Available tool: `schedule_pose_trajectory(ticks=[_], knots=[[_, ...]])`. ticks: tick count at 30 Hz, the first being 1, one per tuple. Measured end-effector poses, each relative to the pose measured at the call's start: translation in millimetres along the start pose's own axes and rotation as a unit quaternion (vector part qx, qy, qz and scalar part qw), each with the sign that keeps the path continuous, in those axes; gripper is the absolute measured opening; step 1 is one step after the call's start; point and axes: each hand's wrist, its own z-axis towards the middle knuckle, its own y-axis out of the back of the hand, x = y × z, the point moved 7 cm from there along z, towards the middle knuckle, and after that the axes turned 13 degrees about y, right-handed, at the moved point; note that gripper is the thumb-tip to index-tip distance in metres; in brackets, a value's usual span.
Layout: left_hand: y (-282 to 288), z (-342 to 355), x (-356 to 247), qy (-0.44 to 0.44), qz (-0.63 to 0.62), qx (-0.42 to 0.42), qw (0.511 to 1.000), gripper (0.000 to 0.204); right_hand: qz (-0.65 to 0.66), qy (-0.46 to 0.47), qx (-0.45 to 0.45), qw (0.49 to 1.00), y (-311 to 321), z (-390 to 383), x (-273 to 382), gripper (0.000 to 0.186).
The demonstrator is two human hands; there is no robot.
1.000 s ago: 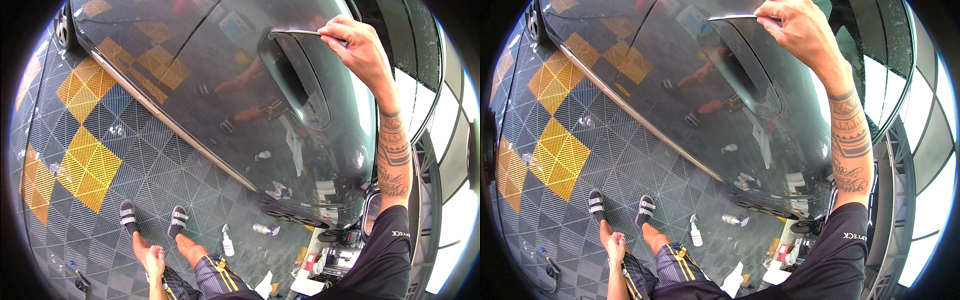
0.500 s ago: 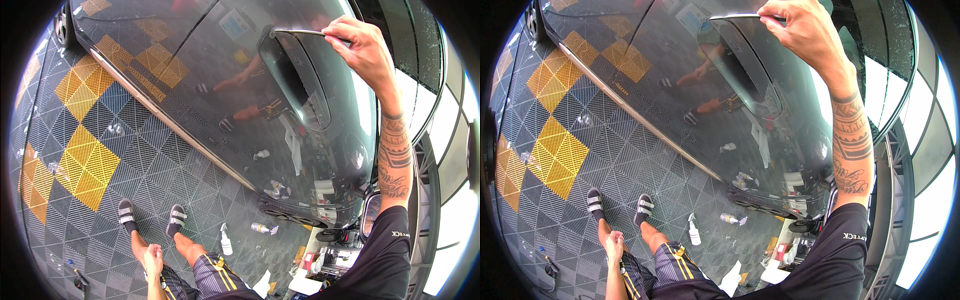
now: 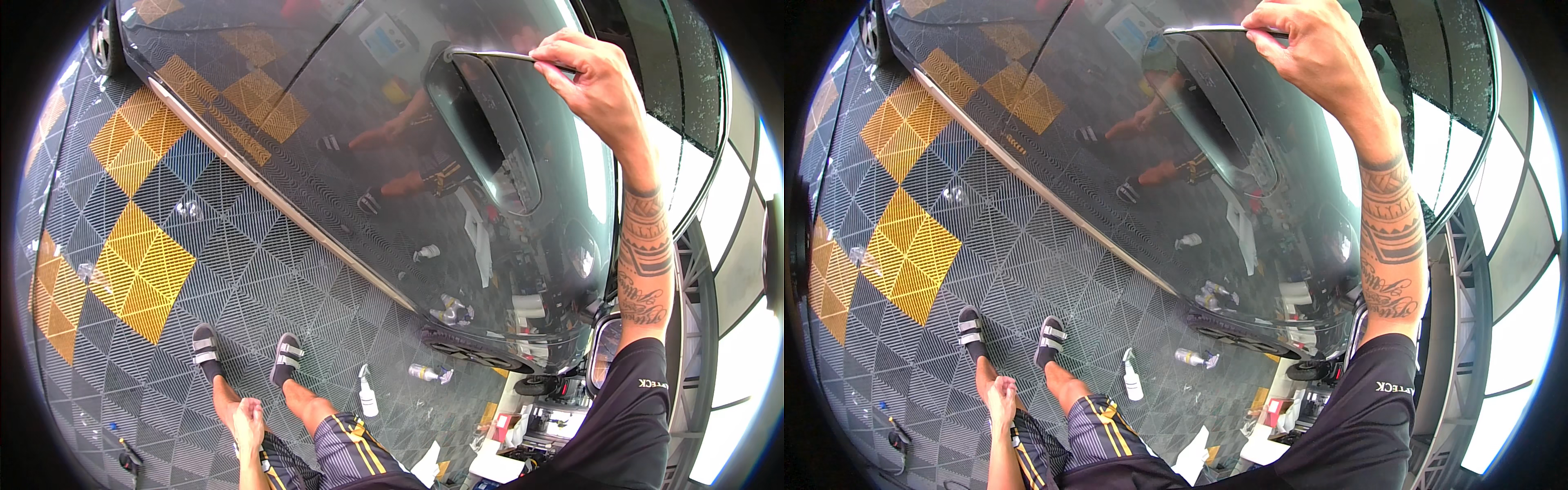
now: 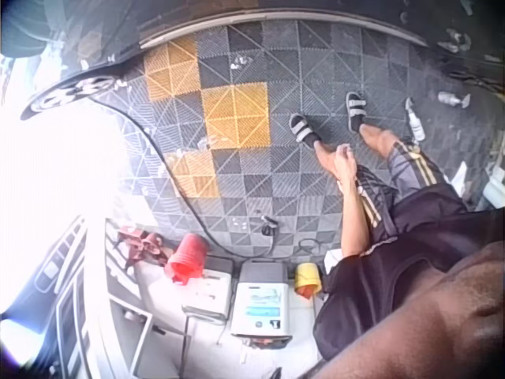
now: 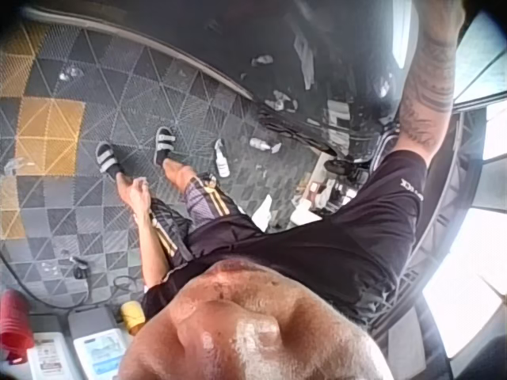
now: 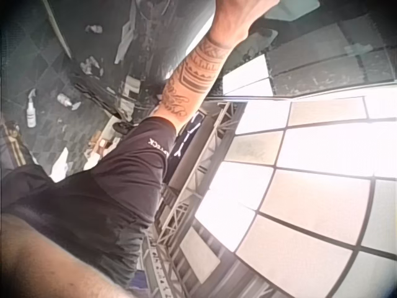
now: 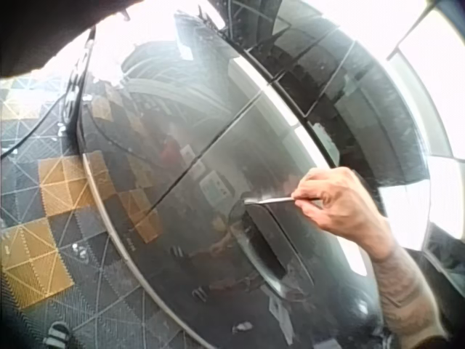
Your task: The person applies a transparent protective film to the side door handle of a dark-colored car. They use a small metal tool to tuck the film edges into the handle crevices and a spray bottle to apply a liquid solution to the surface. The person carefully smooths the film and trims the edges to ensure a precise fit around the handle.
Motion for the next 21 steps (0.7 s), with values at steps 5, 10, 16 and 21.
schedule_pose_trajectory(ticks=[5, 10, 16, 21], knots=[[-0.7, 1.7, 3.8, -0.010, -0.008, 0.000, 1.000, 0.014, -0.016, 0.023, 0.000, 1.000, 1.8, 4.0, 1.7, 0.009], [-0.6, -0.9, -1.9, -0.007, -0.004, -0.005, 1.000, 0.014, -0.111, 0.050, 0.053, 0.991, 7.0, 17.8, 6.5, 0.009], [-1.2, -0.9, 2.9, 0.002, -0.011, -0.003, 1.000, 0.013, -0.194, 0.072, 0.113, 0.972, 11.6, 45.3, 14.9, 0.017], [-0.9, -0.2, 5.0, 0.023, -0.011, -0.007, 1.000, 0.013, -0.180, 0.039, 0.148, 0.972, 8.0, 38.5, 6.1, 0.015]])
